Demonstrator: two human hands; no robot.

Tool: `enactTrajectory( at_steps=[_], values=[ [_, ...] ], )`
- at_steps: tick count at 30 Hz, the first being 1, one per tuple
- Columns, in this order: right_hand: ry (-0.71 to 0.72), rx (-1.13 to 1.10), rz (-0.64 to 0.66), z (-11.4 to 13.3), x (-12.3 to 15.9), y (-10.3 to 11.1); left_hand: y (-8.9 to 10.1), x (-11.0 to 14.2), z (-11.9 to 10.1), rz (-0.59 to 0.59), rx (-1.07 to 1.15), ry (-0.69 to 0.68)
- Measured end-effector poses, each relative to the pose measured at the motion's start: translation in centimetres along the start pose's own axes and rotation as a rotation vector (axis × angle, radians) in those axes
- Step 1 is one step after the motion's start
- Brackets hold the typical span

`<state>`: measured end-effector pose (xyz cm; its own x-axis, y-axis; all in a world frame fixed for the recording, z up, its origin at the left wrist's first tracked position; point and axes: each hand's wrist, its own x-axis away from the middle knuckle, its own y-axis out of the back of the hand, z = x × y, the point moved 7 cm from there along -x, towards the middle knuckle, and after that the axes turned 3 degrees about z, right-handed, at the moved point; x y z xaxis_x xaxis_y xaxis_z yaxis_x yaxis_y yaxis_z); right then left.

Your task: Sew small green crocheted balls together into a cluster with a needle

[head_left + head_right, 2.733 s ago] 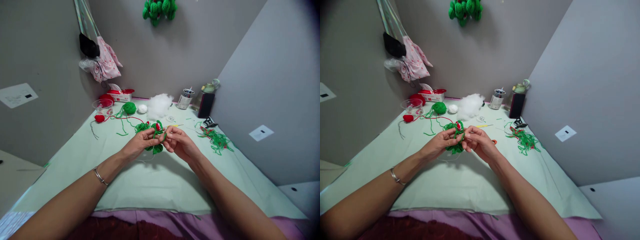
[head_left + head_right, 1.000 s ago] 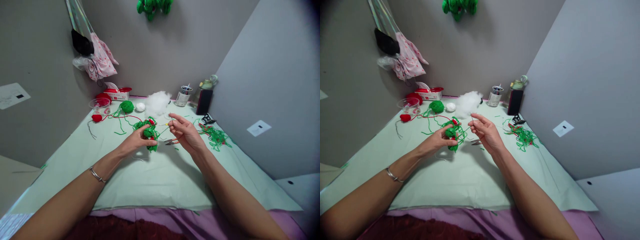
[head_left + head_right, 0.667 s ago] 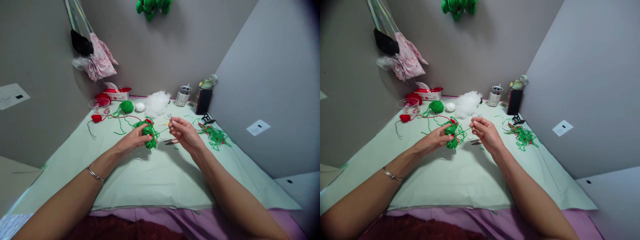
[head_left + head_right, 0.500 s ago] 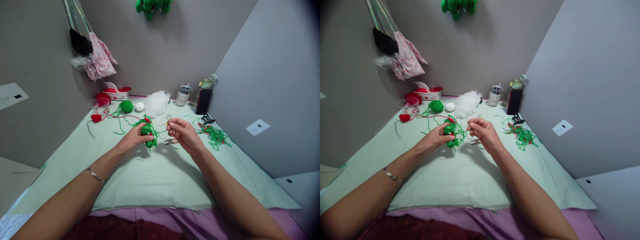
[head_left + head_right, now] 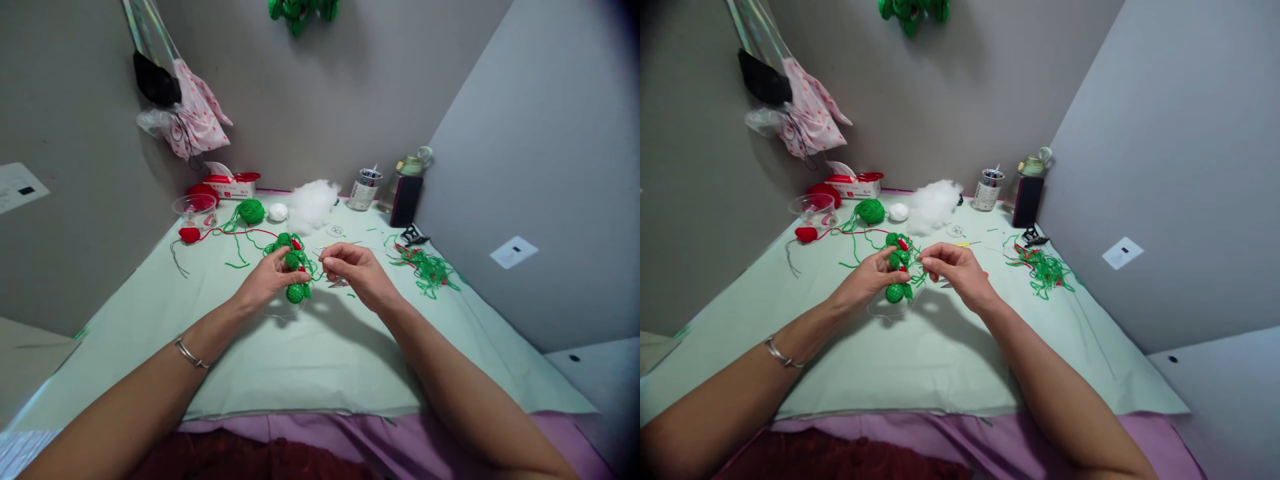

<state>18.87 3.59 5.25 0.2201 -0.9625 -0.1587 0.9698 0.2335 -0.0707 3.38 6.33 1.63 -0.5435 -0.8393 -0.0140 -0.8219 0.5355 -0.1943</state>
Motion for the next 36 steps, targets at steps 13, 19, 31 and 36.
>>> enactTrajectory(
  at_steps=[13, 19, 31, 36],
  values=[
    [0.093, 0.309, 0.059, 0.2, 0.5, -1.5, -0.6, 0.3, -0.2, -0.003, -0.061, -0.014],
    [0.131, 0.462, 0.078, 0.5, 0.9, -2.0, -1.0, 0.3, -0.2, 0.019, 0.010, 0.013],
    [0.076, 0.302, -0.088, 0.2, 0.5, -0.9, 0.3, 0.4, -0.4, -0.130, -0.162, 0.045],
    [0.031, 0.169, -0.143, 0.0, 0.2, -0.2, 0.7, 0.3, -0.2, -0.131, -0.165, 0.021]
  ],
)
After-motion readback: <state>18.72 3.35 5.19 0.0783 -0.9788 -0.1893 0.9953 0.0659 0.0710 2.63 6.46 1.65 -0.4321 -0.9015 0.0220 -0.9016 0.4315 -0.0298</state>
